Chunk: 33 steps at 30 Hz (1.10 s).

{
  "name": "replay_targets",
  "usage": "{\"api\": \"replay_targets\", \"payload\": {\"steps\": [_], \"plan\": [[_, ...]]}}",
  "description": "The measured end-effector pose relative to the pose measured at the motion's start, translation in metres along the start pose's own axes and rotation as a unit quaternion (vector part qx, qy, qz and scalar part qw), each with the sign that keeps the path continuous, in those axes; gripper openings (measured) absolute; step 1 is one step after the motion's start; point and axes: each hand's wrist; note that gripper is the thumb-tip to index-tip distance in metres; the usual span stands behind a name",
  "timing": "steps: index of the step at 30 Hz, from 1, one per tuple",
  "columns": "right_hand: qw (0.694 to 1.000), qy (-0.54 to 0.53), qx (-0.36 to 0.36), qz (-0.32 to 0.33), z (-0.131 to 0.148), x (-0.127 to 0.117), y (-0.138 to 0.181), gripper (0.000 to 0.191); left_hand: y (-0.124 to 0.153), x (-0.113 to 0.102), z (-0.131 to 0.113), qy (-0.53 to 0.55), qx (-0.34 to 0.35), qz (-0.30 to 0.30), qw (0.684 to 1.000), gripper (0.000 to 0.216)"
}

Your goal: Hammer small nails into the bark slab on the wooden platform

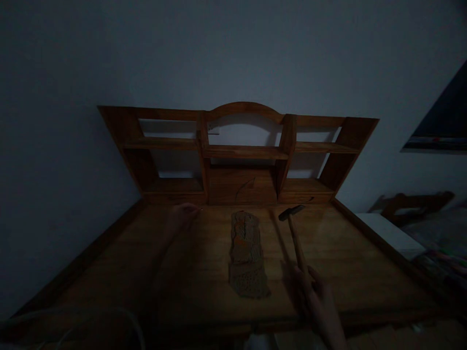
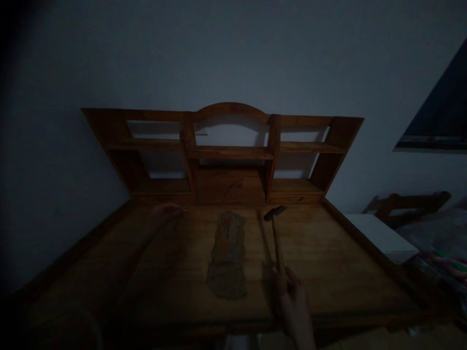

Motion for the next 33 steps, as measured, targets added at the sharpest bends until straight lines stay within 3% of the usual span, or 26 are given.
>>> {"api": "replay_targets", "payload": {"steps": [3, 7, 10, 15, 21, 33], "plan": [[1.000, -0.001, 0.010, 0.005, 0.003, 0.002, 0.000, 0.063, 0.011, 0.040, -0.002, 0.072, 0.037, 0.079, 0.994, 0.024], [0.999, 0.017, 0.029, 0.004, 0.002, 0.002, -0.001, 0.064, 0.045, 0.101, -0.003, 0.100, 0.073, 0.127, 0.984, 0.021], [1.000, 0.022, 0.020, 0.006, 0.000, 0.003, -0.001, 0.063, 0.061, 0.123, 0.001, 0.108, 0.098, 0.155, 0.977, 0.017], [0.998, 0.027, 0.048, -0.033, -0.001, 0.006, -0.001, 0.072, 0.063, 0.121, 0.004, 0.078, 0.140, 0.184, 0.970, 0.015], [0.999, 0.022, 0.045, -0.008, 0.000, 0.007, -0.002, 0.068, 0.062, 0.117, 0.003, 0.045, 0.160, 0.198, 0.966, 0.017], [0.999, 0.007, 0.048, 0.015, -0.006, 0.007, -0.005, 0.064, 0.064, 0.115, -0.002, -0.002, 0.225, 0.171, 0.959, 0.013]]}}
Point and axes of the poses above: each hand's wrist, its own y-axis away from the middle knuckle, its own x-axis out of the palm, z = x × y, and after that the axes turned 2 degrees about x, right-handed
